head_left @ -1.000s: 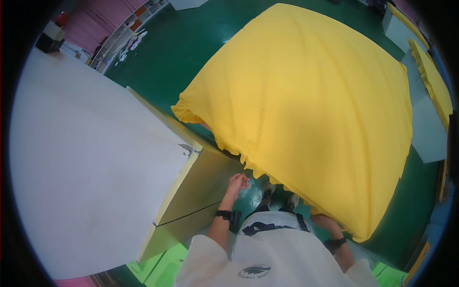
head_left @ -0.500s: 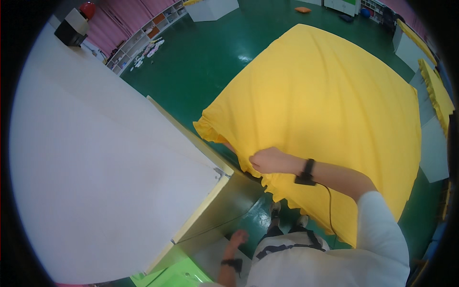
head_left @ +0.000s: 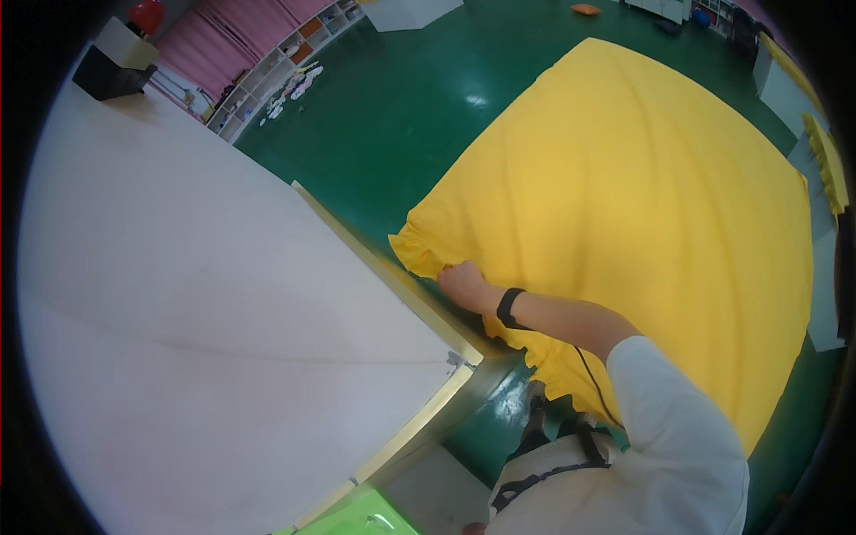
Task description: Spread and tuck a yellow cloth cover over a square pedestal or table.
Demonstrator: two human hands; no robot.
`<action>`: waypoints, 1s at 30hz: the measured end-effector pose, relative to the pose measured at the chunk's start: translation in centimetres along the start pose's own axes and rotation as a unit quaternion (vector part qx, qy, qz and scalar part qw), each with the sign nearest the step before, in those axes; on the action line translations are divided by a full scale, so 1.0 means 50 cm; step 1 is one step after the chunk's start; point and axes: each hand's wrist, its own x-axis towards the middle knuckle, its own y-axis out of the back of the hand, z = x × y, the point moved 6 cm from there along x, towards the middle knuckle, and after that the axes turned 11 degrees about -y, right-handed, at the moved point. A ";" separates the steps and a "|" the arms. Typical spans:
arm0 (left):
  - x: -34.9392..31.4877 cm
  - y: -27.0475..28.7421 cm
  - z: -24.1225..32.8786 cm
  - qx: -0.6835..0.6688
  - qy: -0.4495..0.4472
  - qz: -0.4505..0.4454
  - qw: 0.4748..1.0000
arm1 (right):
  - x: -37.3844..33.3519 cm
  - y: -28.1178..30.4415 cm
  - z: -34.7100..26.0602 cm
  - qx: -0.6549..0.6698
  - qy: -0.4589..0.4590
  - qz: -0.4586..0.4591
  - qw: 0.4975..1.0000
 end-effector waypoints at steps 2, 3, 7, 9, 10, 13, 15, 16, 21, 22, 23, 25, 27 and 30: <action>-0.021 0.013 0.003 0.051 0.011 -0.021 0.998 | 0.020 -0.002 -0.022 -0.019 0.031 -0.028 0.999; -0.022 0.020 0.007 0.077 0.014 -0.033 0.996 | 0.037 -0.009 -0.022 0.084 -0.001 -0.073 0.994; -0.020 0.023 0.018 0.174 0.022 -0.087 0.981 | 0.089 -0.053 0.027 0.331 -0.073 -0.297 0.892; -0.015 0.026 0.020 0.221 0.023 -0.111 0.969 | 0.101 -0.085 0.048 0.371 -0.118 -0.307 0.869; -0.021 0.030 0.017 0.244 0.027 -0.119 0.962 | 0.108 -0.101 0.043 0.488 -0.150 -0.325 0.796; -0.035 0.064 -0.007 -0.008 0.126 0.000 0.992 | 0.138 -0.142 0.015 0.588 -0.196 -0.345 0.704; -0.043 0.067 -0.032 -0.286 0.203 0.123 0.928 | 0.123 -0.170 -0.019 0.637 -0.165 -0.431 0.617; -0.016 0.072 -0.020 -0.247 0.210 0.124 0.938 | 0.118 -0.191 0.025 0.637 -0.176 -0.420 0.622; -0.042 0.099 -0.013 -0.149 0.083 0.121 0.978 | 0.081 -0.065 -0.051 0.310 -0.008 -0.306 0.900; -0.034 0.099 -0.025 -0.239 0.134 0.140 0.952 | 0.061 -0.032 -0.037 0.309 -0.015 -0.302 0.902; -0.026 0.095 -0.034 -0.325 0.184 0.157 0.914 | 0.042 0.002 -0.017 0.313 0.000 -0.262 0.913; 0.006 0.090 -0.033 -0.303 0.206 0.168 0.915 | -0.007 0.016 0.033 0.311 0.012 -0.220 0.925; 0.031 0.072 -0.040 -0.282 0.233 0.176 0.914 | -0.081 0.021 0.077 0.087 0.093 -0.056 0.990; 0.066 0.071 0.014 0.269 -0.188 0.014 0.945 | -0.152 0.058 0.039 -0.038 0.161 0.001 0.986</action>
